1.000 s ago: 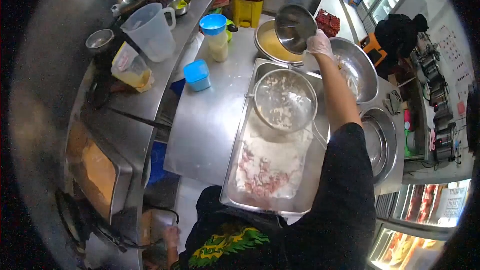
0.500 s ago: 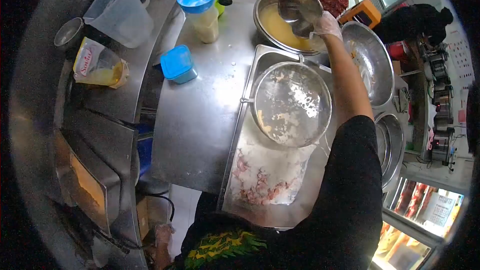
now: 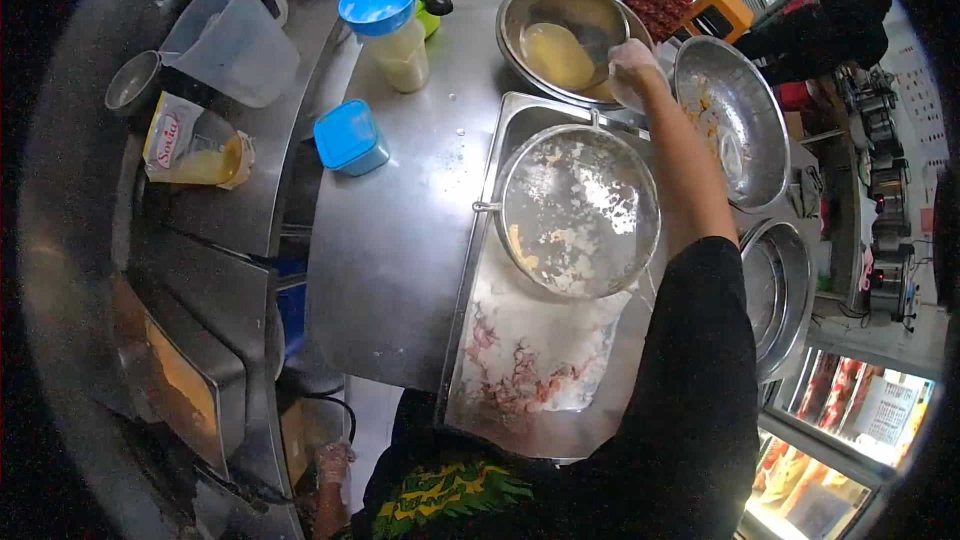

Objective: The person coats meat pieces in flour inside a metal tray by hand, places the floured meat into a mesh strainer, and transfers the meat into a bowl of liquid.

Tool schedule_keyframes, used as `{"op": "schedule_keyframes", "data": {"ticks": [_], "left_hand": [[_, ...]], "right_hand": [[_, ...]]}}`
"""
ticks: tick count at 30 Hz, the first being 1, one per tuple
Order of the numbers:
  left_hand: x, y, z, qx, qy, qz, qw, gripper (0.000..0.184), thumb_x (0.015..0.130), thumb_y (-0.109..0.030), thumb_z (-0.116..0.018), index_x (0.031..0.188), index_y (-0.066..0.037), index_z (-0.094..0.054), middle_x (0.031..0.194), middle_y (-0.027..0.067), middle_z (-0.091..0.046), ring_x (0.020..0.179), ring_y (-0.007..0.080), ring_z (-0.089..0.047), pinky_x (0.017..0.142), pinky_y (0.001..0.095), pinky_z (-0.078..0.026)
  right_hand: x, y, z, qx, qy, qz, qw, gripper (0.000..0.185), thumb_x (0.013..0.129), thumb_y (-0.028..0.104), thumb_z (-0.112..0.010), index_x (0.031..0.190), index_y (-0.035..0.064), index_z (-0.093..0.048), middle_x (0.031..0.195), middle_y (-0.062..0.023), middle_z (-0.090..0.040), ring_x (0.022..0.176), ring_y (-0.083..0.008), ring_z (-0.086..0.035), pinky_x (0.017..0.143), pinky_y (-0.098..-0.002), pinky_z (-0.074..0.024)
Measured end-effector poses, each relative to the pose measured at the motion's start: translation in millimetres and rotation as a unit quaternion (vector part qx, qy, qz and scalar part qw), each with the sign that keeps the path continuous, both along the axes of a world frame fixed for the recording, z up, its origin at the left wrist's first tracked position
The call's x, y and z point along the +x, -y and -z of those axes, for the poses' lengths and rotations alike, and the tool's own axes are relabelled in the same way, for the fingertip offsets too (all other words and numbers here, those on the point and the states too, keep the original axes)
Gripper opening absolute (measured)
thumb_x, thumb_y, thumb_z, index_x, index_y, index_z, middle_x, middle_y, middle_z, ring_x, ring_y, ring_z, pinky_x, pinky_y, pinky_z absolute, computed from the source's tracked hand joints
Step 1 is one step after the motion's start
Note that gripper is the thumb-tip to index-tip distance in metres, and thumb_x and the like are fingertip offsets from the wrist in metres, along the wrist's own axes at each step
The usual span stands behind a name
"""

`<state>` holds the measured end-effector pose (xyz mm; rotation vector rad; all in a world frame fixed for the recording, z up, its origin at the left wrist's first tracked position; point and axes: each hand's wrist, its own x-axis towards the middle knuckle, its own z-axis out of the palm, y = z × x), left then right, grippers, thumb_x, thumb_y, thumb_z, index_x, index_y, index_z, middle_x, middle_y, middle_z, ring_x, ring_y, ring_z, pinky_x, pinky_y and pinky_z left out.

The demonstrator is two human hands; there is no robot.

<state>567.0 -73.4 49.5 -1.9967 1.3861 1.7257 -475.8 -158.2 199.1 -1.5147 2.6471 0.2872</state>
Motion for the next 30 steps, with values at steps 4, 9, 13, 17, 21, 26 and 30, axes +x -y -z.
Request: {"op": "schedule_keyframes", "data": {"ticks": [4,9,13,17,21,26,30], "left_hand": [[0,0,2,-0.003,0.000,0.008,1.000,0.031,0.086,-0.033,-0.050,0.097,-0.005,-0.059,0.082,0.0078,-0.060,0.072,0.0206,-0.056,0.067,0.0383,-0.046],[-2,-1,1,-0.006,-0.001,0.020,1.000,0.034,0.088,-0.035,-0.048,0.101,-0.005,-0.059,0.084,0.0088,-0.060,0.075,0.0217,-0.057,0.070,0.0398,-0.046],[0,1,3,-0.007,-0.009,0.034,0.999,0.036,0.090,-0.037,-0.046,0.103,-0.005,-0.058,0.086,0.0096,-0.060,0.077,0.0225,-0.057,0.072,0.0409,-0.046],[6,-1,10,0.006,-0.130,-0.046,0.990,0.037,0.091,-0.037,-0.046,0.104,-0.005,-0.058,0.085,0.0092,-0.060,0.077,0.0228,-0.057,0.072,0.0415,-0.047],[17,1,15,0.035,-0.290,-0.206,0.934,0.031,0.090,-0.034,-0.049,0.100,-0.006,-0.059,0.078,0.0063,-0.058,0.073,0.0216,-0.057,0.069,0.0403,-0.048],[11,8,11,-0.013,-0.036,0.001,0.999,0.026,0.088,-0.032,-0.050,0.095,-0.008,-0.059,0.082,0.0060,-0.058,0.076,0.0200,-0.058,0.070,0.0390,-0.049],[14,8,14,-0.010,-0.014,0.010,1.000,0.023,0.087,-0.030,-0.051,0.091,-0.009,-0.059,0.085,0.0057,-0.058,0.078,0.0188,-0.059,0.070,0.0379,-0.049]], "right_hand": [[4,-9,-4,-0.028,0.054,0.076,0.995,0.016,0.075,0.014,-0.058,0.084,0.0045,-0.067,0.085,-0.0140,-0.065,0.075,-0.0265,-0.063,0.065,-0.0380,-0.0502],[-46,-23,49,-0.282,0.353,0.235,0.861,0.014,0.074,0.018,-0.059,0.075,0.0047,-0.063,0.071,-0.0071,-0.057,0.063,-0.0212,-0.054,0.056,-0.0361,-0.0439],[-52,-27,45,-0.275,0.343,0.255,0.861,0.013,0.074,0.016,-0.058,0.076,0.0039,-0.059,0.070,-0.0074,-0.054,0.060,-0.0224,-0.052,0.051,-0.0350,-0.0408],[-52,-29,38,-0.287,0.395,0.279,0.827,0.013,0.075,0.016,-0.057,0.079,0.0038,-0.059,0.072,-0.0091,-0.055,0.061,-0.0216,-0.053,0.052,-0.0340,-0.0414],[-39,-33,21,-0.264,0.339,0.258,0.865,0.016,0.077,0.017,-0.054,0.083,0.0040,-0.061,0.078,-0.0104,-0.058,0.067,-0.0224,-0.056,0.057,-0.0354,-0.0435],[-14,-37,2,-0.211,0.219,0.219,0.927,0.021,0.080,0.019,-0.051,0.089,0.0043,-0.064,0.085,-0.0119,-0.062,0.074,-0.0234,-0.059,0.064,-0.0371,-0.0461],[16,-45,-45,-0.230,0.149,0.174,0.946,0.025,0.083,0.020,-0.049,0.093,0.0045,-0.066,0.091,-0.0132,-0.065,0.079,-0.0242,-0.062,0.070,-0.0385,-0.0482]]}}
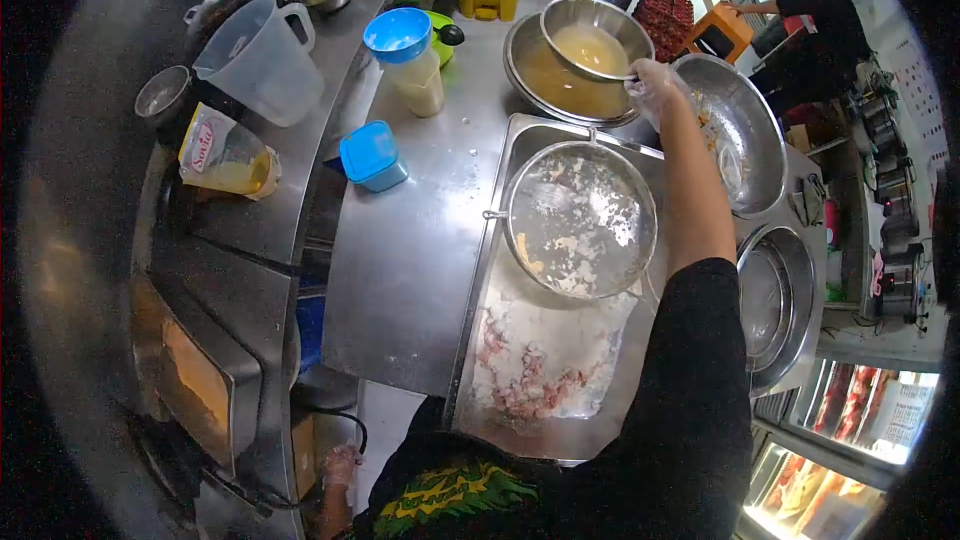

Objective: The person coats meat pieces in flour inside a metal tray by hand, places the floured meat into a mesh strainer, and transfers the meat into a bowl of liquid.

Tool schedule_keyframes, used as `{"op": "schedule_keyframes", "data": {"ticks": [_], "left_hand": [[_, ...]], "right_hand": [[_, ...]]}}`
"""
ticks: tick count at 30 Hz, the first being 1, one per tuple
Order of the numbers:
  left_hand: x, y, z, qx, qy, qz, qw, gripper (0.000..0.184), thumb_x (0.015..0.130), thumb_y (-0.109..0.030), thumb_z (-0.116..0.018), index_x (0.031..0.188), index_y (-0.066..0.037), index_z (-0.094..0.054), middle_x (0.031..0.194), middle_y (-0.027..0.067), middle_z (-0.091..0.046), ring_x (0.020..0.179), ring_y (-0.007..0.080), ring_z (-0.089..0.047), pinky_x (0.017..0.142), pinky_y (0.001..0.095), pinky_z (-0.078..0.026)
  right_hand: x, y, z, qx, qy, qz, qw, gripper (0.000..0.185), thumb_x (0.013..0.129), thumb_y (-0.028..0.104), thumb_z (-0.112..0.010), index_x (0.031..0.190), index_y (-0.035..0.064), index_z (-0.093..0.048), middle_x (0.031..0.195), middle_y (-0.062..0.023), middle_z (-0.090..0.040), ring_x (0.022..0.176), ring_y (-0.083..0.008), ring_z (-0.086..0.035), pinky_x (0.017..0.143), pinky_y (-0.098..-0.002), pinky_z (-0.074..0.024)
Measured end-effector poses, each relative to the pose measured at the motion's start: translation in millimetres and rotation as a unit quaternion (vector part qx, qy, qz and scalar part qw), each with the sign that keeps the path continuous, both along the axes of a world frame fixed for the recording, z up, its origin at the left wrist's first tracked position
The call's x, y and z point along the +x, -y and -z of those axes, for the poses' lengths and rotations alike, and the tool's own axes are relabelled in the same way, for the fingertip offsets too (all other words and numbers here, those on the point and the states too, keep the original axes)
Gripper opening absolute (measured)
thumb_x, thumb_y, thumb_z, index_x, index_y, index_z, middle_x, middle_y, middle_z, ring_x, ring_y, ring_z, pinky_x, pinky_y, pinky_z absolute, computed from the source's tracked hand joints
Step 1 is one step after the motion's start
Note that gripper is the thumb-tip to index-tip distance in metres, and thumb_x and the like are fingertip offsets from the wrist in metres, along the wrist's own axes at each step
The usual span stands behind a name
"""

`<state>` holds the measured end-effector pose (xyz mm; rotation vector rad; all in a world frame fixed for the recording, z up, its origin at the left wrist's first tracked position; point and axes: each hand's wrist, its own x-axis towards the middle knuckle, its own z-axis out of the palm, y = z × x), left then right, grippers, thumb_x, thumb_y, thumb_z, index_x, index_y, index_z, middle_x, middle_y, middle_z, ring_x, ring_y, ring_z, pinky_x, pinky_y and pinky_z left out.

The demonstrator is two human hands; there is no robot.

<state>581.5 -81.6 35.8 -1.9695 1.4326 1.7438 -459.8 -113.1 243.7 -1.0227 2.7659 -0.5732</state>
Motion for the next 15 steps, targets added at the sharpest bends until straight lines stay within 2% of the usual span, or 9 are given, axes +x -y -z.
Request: {"op": "schedule_keyframes", "data": {"ticks": [2,4,6,8,9,10,12,14,15], "left_hand": [[-2,-1,4,-0.008,0.006,-0.008,1.000,0.021,0.086,-0.029,-0.052,0.089,-0.010,-0.059,0.086,0.0056,-0.058,0.079,0.0182,-0.059,0.070,0.0374,-0.050],[-9,-5,1,-0.037,0.021,-0.013,0.999,0.022,0.086,-0.030,-0.051,0.086,-0.009,-0.058,0.086,0.0065,-0.059,0.080,0.0194,-0.060,0.073,0.0389,-0.049],[-6,-8,9,-0.068,0.034,-0.021,0.997,0.024,0.087,-0.031,-0.051,0.083,-0.008,-0.058,0.086,0.0074,-0.059,0.081,0.0205,-0.060,0.076,0.0405,-0.048],[2,-7,23,-0.339,0.135,0.427,0.827,0.025,0.088,-0.031,-0.049,0.081,-0.008,-0.057,0.081,0.0078,-0.058,0.072,0.0213,-0.060,0.068,0.0396,-0.049],[5,-9,29,-0.427,0.168,0.540,0.706,0.026,0.089,-0.031,-0.048,0.080,-0.008,-0.057,0.079,0.0079,-0.058,0.068,0.0215,-0.060,0.066,0.0394,-0.050],[9,-13,27,-0.407,0.153,0.527,0.730,0.025,0.087,-0.030,-0.049,0.080,-0.008,-0.056,0.080,0.0084,-0.058,0.069,0.0220,-0.060,0.066,0.0395,-0.050],[9,-14,26,-0.349,0.156,0.481,0.789,0.023,0.085,-0.029,-0.051,0.082,-0.007,-0.056,0.081,0.0093,-0.058,0.070,0.0229,-0.059,0.066,0.0397,-0.049],[9,-16,28,-0.318,0.178,0.445,0.818,0.021,0.082,-0.028,-0.053,0.083,-0.007,-0.056,0.082,0.0102,-0.058,0.072,0.0238,-0.059,0.065,0.0399,-0.049],[10,-19,30,-0.308,0.189,0.426,0.829,0.021,0.080,-0.027,-0.054,0.084,-0.007,-0.056,0.082,0.0107,-0.058,0.072,0.0243,-0.059,0.065,0.0401,-0.049]], "right_hand": [[0,1,-14,-0.116,0.115,0.020,0.986,0.027,0.084,0.021,-0.048,0.095,0.0046,-0.067,0.094,-0.0138,-0.067,0.082,-0.0246,-0.064,0.073,-0.0392,-0.0492],[-48,18,26,-0.289,0.337,0.048,0.895,0.009,0.076,0.007,-0.051,0.068,0.0036,-0.049,0.056,-0.0038,-0.044,0.039,-0.0118,-0.039,0.033,-0.0222,-0.0275],[-47,22,34,-0.267,0.295,0.017,0.917,0.011,0.076,0.008,-0.052,0.065,0.0053,-0.050,0.053,-0.0028,-0.043,0.039,-0.0120,-0.039,0.034,-0.0242,-0.0297],[-76,27,65,-0.174,0.171,-0.102,0.964,0.013,0.076,0.010,-0.052,0.064,0.0068,-0.052,0.051,-0.0019,-0.043,0.039,-0.0126,-0.039,0.036,-0.0258,-0.0325],[-55,25,50,-0.046,0.100,-0.060,0.992,0.015,0.076,0.022,-0.056,0.081,0.0076,-0.059,0.075,-0.0091,-0.054,0.063,-0.0211,-0.051,0.057,-0.0327,-0.0400],[-31,23,35,0.082,0.026,-0.018,0.996,0.034,0.076,0.033,-0.059,0.099,0.0084,-0.066,0.098,-0.0162,-0.065,0.088,-0.0295,-0.062,0.077,-0.0395,-0.0474],[11,18,16,-0.061,0.199,0.041,0.977,0.010,0.077,0.010,-0.053,0.067,0.0061,-0.053,0.057,-0.0026,-0.047,0.044,-0.0143,-0.046,0.042,-0.0249,-0.0387],[31,16,14,-0.293,0.414,0.114,0.854,0.007,0.079,0.009,-0.052,0.074,0.0052,-0.054,0.061,-0.0017,-0.048,0.048,-0.0126,-0.049,0.042,-0.0251,-0.0388],[29,17,17,-0.282,0.421,0.107,0.855,0.007,0.079,0.009,-0.052,0.074,0.0052,-0.054,0.061,-0.0017,-0.048,0.048,-0.0126,-0.049,0.042,-0.0251,-0.0388]]}}
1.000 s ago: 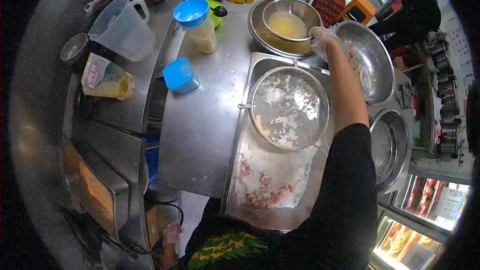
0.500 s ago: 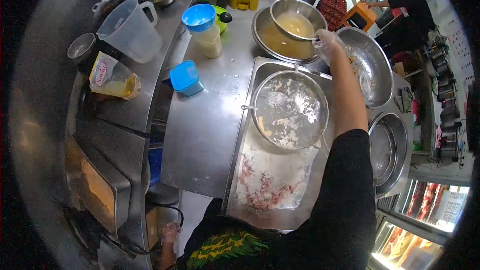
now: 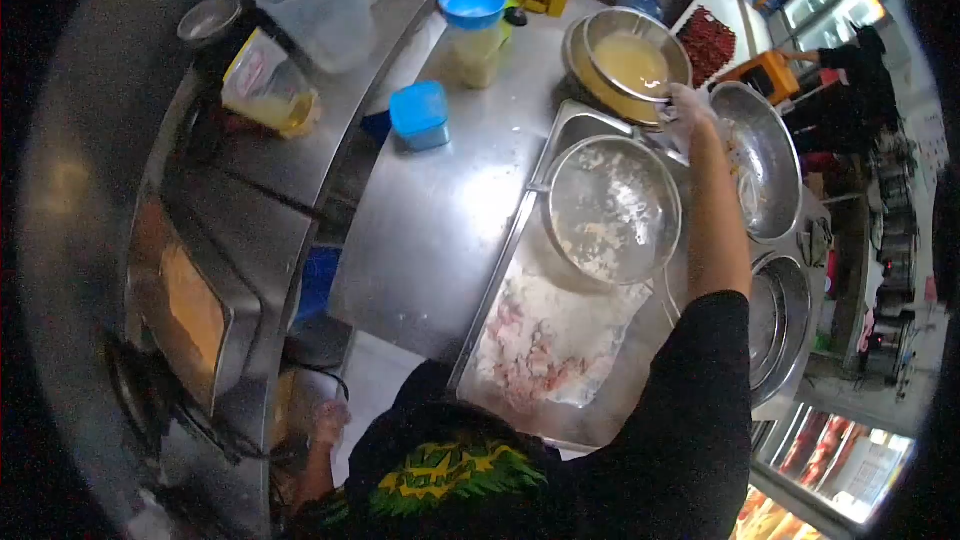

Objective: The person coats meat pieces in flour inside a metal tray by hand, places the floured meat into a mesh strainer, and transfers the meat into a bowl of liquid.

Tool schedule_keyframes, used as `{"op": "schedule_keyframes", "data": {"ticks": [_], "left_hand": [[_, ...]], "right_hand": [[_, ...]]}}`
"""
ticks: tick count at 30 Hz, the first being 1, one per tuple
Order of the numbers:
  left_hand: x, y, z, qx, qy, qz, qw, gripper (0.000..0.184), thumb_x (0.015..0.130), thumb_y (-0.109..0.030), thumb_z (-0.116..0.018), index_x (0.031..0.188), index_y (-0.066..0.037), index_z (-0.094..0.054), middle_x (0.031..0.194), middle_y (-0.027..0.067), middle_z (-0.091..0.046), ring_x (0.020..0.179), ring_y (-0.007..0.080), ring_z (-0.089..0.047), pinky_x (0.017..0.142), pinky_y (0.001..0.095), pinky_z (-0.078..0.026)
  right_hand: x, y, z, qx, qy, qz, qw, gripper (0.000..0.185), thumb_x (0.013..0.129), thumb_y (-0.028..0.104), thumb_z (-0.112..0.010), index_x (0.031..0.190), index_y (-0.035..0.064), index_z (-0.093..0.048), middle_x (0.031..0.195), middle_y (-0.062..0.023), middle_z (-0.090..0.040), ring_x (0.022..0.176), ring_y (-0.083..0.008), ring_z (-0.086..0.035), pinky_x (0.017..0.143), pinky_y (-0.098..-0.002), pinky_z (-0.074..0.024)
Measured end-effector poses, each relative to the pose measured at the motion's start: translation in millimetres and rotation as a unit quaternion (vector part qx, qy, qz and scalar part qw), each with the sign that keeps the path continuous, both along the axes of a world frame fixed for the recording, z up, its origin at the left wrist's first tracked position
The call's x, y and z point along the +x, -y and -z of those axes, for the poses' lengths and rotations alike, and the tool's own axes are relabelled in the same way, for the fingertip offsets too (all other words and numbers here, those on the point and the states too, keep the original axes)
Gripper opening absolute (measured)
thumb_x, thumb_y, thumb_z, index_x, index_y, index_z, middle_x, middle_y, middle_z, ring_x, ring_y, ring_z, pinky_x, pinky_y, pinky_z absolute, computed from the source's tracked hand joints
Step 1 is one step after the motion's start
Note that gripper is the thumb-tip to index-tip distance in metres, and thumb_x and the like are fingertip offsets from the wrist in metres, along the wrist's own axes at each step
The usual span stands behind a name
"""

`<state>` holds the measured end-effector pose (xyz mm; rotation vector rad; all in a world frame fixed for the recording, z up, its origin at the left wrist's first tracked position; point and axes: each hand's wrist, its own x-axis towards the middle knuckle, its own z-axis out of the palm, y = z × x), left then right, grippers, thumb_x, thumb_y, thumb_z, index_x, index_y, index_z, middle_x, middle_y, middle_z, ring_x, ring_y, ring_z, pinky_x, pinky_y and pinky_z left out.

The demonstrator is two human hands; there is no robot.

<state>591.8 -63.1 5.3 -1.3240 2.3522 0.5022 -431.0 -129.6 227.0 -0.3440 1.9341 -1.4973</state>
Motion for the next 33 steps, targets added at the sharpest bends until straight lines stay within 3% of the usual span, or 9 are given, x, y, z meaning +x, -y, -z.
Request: {"op": "schedule_keyframes", "data": {"ticks": [4,9,17,20,23,26,29,30,33], "left_hand": [[2,-17,7,-0.007,0.021,-0.078,0.997,0.022,0.076,-0.026,-0.057,0.085,-0.006,-0.056,0.084,0.0121,-0.058,0.074,0.0256,-0.058,0.065,0.0404,-0.048],[-21,-10,4,-0.073,-0.028,0.184,0.980,0.017,0.076,-0.026,-0.057,0.080,-0.010,-0.060,0.079,0.0115,-0.058,0.076,0.0283,-0.059,0.070,0.0431,-0.048],[-32,9,12,-0.010,-0.016,0.230,0.973,0.019,0.079,-0.026,-0.053,0.077,-0.010,-0.063,0.078,0.0109,-0.061,0.081,0.0295,-0.061,0.069,0.0437,-0.048],[-23,9,16,0.067,-0.042,0.147,0.986,0.019,0.080,-0.024,-0.052,0.074,-0.011,-0.064,0.079,0.0097,-0.063,0.080,0.0300,-0.061,0.068,0.0418,-0.049],[-46,19,-45,0.087,-0.034,0.080,0.992,0.019,0.081,-0.024,-0.053,0.076,-0.011,-0.065,0.079,0.0101,-0.063,0.077,0.0303,-0.062,0.067,0.0412,-0.050],[-23,22,-25,-0.016,-0.110,0.262,0.959,0.020,0.082,-0.025,-0.053,0.076,-0.009,-0.065,0.078,0.0106,-0.064,0.074,0.0302,-0.062,0.066,0.0413,-0.049],[-36,28,-40,0.110,-0.127,-0.019,0.986,0.024,0.084,-0.026,-0.052,0.074,-0.008,-0.063,0.070,0.0094,-0.062,0.066,0.0232,-0.061,0.062,0.0384,-0.048],[-45,33,-53,0.141,-0.156,-0.068,0.975,0.022,0.083,-0.025,-0.054,0.073,-0.007,-0.062,0.068,0.0079,-0.060,0.065,0.0207,-0.058,0.060,0.0367,-0.046],[-80,44,-107,0.247,-0.235,-0.211,0.916,0.020,0.081,-0.020,-0.059,0.069,-0.004,-0.059,0.062,0.0033,-0.052,0.060,0.0132,-0.050,0.056,0.0317,-0.042]], "right_hand": [[14,-4,-11,-0.019,-0.132,-0.149,0.980,0.007,0.081,0.010,-0.051,0.078,0.0046,-0.054,0.062,-0.0005,-0.049,0.049,-0.0092,-0.048,0.040,-0.0208,-0.0364],[166,-9,-112,0.053,0.000,-0.156,0.986,0.016,0.084,0.012,-0.049,0.085,0.0007,-0.060,0.062,-0.0015,-0.055,0.044,-0.0050,-0.045,0.038,-0.0182,-0.0343],[315,-4,-8,0.065,-0.428,-0.428,0.793,0.029,0.087,0.027,-0.052,0.094,0.0036,-0.067,0.087,-0.0066,-0.066,0.075,-0.0190,-0.059,0.064,-0.0310,-0.0468],[373,16,-3,0.104,-0.111,-0.472,0.869,0.025,0.086,0.028,-0.054,0.094,0.0067,-0.066,0.083,-0.0082,-0.065,0.078,-0.0237,-0.061,0.066,-0.0342,-0.0480],[394,33,22,0.245,-0.348,-0.605,0.673,0.022,0.082,0.024,-0.059,0.094,0.0063,-0.064,0.076,-0.0080,-0.062,0.075,-0.0234,-0.061,0.063,-0.0356,-0.0482],[394,26,89,0.061,-0.139,-0.499,0.854,0.026,0.080,0.022,-0.060,0.097,0.0017,-0.062,0.085,-0.0088,-0.062,0.078,-0.0216,-0.060,0.066,-0.0334,-0.0500],[384,30,144,0.077,-0.129,-0.432,0.889,0.029,0.076,0.017,-0.061,0.098,-0.0030,-0.061,0.095,-0.0144,-0.060,0.083,-0.0207,-0.060,0.070,-0.0324,-0.0513],[395,19,97,-0.095,0.261,-0.323,0.905,0.027,0.074,0.011,-0.060,0.096,-0.0051,-0.060,0.087,-0.0153,-0.061,0.077,-0.0217,-0.060,0.067,-0.0336,-0.0516],[335,42,204,-0.112,0.337,-0.425,0.833,0.025,0.074,0.006,-0.058,0.096,-0.0048,-0.061,0.081,-0.0135,-0.062,0.069,-0.0224,-0.060,0.063,-0.0347,-0.0518]]}}
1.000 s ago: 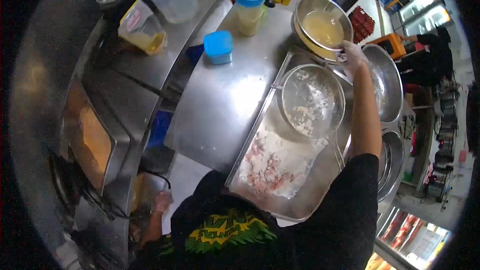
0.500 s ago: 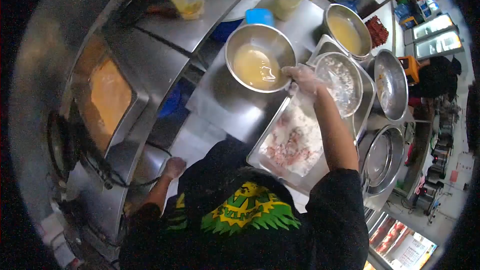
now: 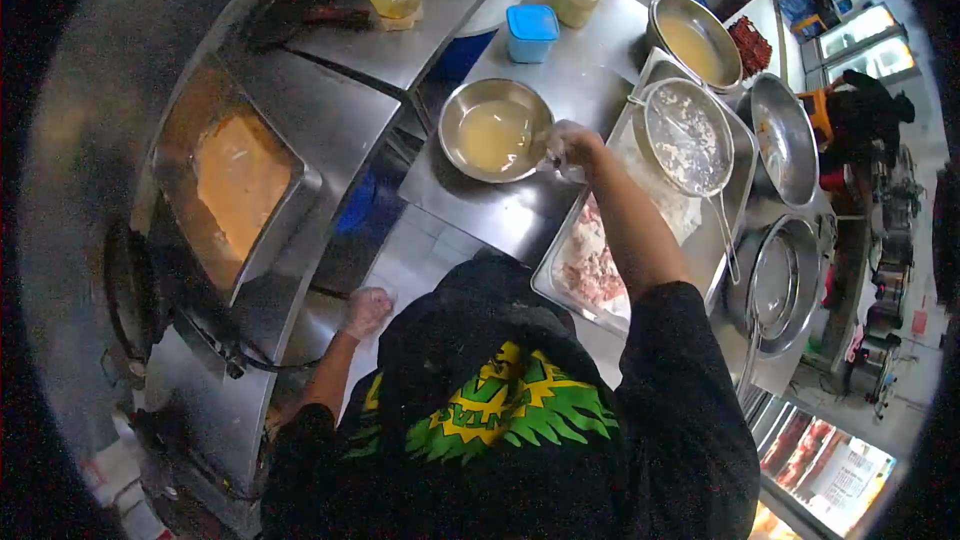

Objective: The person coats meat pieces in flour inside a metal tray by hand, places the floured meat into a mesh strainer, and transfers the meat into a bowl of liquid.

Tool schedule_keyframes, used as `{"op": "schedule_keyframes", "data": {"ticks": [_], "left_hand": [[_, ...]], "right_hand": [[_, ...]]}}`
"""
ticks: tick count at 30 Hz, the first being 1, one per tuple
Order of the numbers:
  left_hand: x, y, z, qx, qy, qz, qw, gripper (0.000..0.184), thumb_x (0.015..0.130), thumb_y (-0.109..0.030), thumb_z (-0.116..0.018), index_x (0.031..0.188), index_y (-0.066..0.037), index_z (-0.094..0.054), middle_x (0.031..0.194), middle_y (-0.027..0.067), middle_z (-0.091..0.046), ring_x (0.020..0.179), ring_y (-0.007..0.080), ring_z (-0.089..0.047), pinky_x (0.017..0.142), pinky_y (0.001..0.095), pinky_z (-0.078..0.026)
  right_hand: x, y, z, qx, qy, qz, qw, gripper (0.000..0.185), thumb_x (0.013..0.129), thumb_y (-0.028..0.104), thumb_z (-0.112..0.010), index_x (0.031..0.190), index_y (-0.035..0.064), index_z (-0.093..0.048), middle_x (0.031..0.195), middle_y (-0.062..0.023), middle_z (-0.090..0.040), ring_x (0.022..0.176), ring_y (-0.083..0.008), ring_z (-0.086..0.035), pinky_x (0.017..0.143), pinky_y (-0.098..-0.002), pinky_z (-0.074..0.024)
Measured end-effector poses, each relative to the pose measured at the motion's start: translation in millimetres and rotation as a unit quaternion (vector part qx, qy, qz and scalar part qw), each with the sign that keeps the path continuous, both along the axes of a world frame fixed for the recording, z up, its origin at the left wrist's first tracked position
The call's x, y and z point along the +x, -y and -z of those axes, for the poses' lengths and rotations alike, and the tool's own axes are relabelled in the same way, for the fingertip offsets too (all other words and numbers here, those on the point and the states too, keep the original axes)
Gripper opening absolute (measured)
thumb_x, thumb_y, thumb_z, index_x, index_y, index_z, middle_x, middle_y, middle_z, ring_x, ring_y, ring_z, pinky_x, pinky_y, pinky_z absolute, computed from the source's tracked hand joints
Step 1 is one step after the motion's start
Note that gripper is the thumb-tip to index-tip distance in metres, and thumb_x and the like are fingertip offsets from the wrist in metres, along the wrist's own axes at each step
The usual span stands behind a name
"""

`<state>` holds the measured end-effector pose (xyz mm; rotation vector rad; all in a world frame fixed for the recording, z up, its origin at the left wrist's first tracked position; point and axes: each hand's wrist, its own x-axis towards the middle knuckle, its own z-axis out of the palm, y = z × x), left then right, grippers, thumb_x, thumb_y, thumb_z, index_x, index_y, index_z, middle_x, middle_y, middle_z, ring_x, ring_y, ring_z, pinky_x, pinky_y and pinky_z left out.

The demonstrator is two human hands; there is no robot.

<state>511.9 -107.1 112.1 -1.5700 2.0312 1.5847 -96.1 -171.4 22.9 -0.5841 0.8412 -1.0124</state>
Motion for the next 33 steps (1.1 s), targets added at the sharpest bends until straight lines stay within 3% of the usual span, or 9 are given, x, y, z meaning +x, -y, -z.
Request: {"op": "schedule_keyframes", "data": {"ticks": [5,14,16,20,22,26,30,32,33], "left_hand": [[-43,32,-23,-0.198,-0.162,0.150,0.955,0.020,0.078,-0.017,-0.063,0.066,-0.002,-0.057,0.057,0.0038,-0.049,0.056,0.0115,-0.047,0.052,0.0301,-0.039],[-192,42,-191,-0.224,-0.293,0.310,0.876,0.017,0.074,-0.016,-0.062,0.065,-0.004,-0.056,0.061,0.0117,-0.054,0.054,0.0298,-0.052,0.051,0.0341,-0.040],[-214,30,-194,-0.187,-0.342,0.355,0.850,0.019,0.079,-0.017,-0.059,0.066,-0.004,-0.057,0.061,0.0105,-0.055,0.053,0.0270,-0.053,0.052,0.0342,-0.041],[-278,-13,-180,0.034,-0.331,0.250,0.909,0.029,0.087,-0.029,-0.053,0.085,-0.002,-0.064,0.081,0.0104,-0.065,0.075,0.0226,-0.060,0.072,0.0311,-0.047],[-339,-46,-194,0.067,-0.134,0.217,0.965,0.045,0.086,-0.038,-0.053,0.109,0.000,-0.059,0.107,0.0189,-0.061,0.101,0.0270,-0.058,0.091,0.0335,-0.042],[-426,-81,-110,-0.337,0.004,0.351,0.874,0.070,0.085,-0.044,-0.049,0.130,0.009,-0.036,0.131,0.0302,-0.039,0.126,0.0384,-0.037,0.107,0.0406,-0.026],[-464,-64,-62,-0.337,0.045,0.255,0.905,0.061,0.086,-0.043,-0.045,0.125,0.003,-0.045,0.131,0.0287,-0.040,0.121,0.0400,-0.041,0.101,0.0444,-0.034],[-458,-43,-47,-0.308,0.006,0.295,0.904,0.051,0.085,-0.040,-0.042,0.119,-0.004,-0.052,0.122,0.0274,-0.049,0.112,0.0387,-0.050,0.091,0.0460,-0.042],[-458,-39,-56,-0.393,0.023,0.453,0.800,0.041,0.084,-0.035,-0.044,0.108,-0.006,-0.059,0.105,0.0253,-0.059,0.097,0.0370,-0.058,0.083,0.0453,-0.046]], "right_hand": [[56,-12,-77,0.080,-0.340,0.075,0.934,0.013,0.074,0.006,-0.060,0.083,0.0003,-0.066,0.071,-0.0108,-0.063,0.053,-0.0221,-0.057,0.048,-0.0358,-0.0487],[71,-15,-183,-0.084,-0.831,-0.101,0.540,0.026,0.082,0.021,-0.054,0.092,0.0011,-0.067,0.087,-0.0225,-0.064,0.081,-0.0302,-0.065,0.075,-0.0410,-0.0498],[81,-67,-237,-0.155,-0.692,0.102,0.698,0.030,0.088,0.026,-0.049,0.091,0.0015,-0.066,0.082,-0.0212,-0.064,0.076,-0.0307,-0.064,0.075,-0.0411,-0.0490],[41,-197,-252,-0.042,-0.603,0.103,0.790,0.039,0.093,0.035,-0.041,0.107,0.0051,-0.062,0.086,-0.0193,-0.065,0.081,-0.0333,-0.063,0.076,-0.0398,-0.0475],[17,-251,-208,-0.054,-0.704,0.062,0.706,0.049,0.093,0.042,-0.040,0.121,0.0046,-0.054,0.104,-0.0236,-0.061,0.100,-0.0333,-0.058,0.088,-0.0392,-0.0433],[2,-270,-148,0.098,-0.736,-0.048,0.668,0.061,0.091,0.050,-0.040,0.127,0.0012,-0.046,0.122,-0.0259,-0.051,0.117,-0.0328,-0.048,0.101,-0.0394,-0.0340],[26,-259,-29,0.010,-0.722,0.069,0.689,0.059,0.087,0.048,-0.049,0.126,0.0044,-0.049,0.125,-0.0182,-0.051,0.120,-0.0338,-0.044,0.104,-0.0429,-0.0288],[24,-265,-141,0.040,-0.631,-0.029,0.774,0.053,0.088,0.052,-0.043,0.110,0.0084,-0.062,0.108,-0.0145,-0.062,0.103,-0.0220,-0.055,0.084,-0.0409,-0.0471],[16,-269,-139,0.039,-0.632,-0.029,0.773,0.053,0.088,0.052,-0.043,0.110,0.0084,-0.062,0.108,-0.0145,-0.062,0.103,-0.0220,-0.055,0.084,-0.0409,-0.0471]]}}
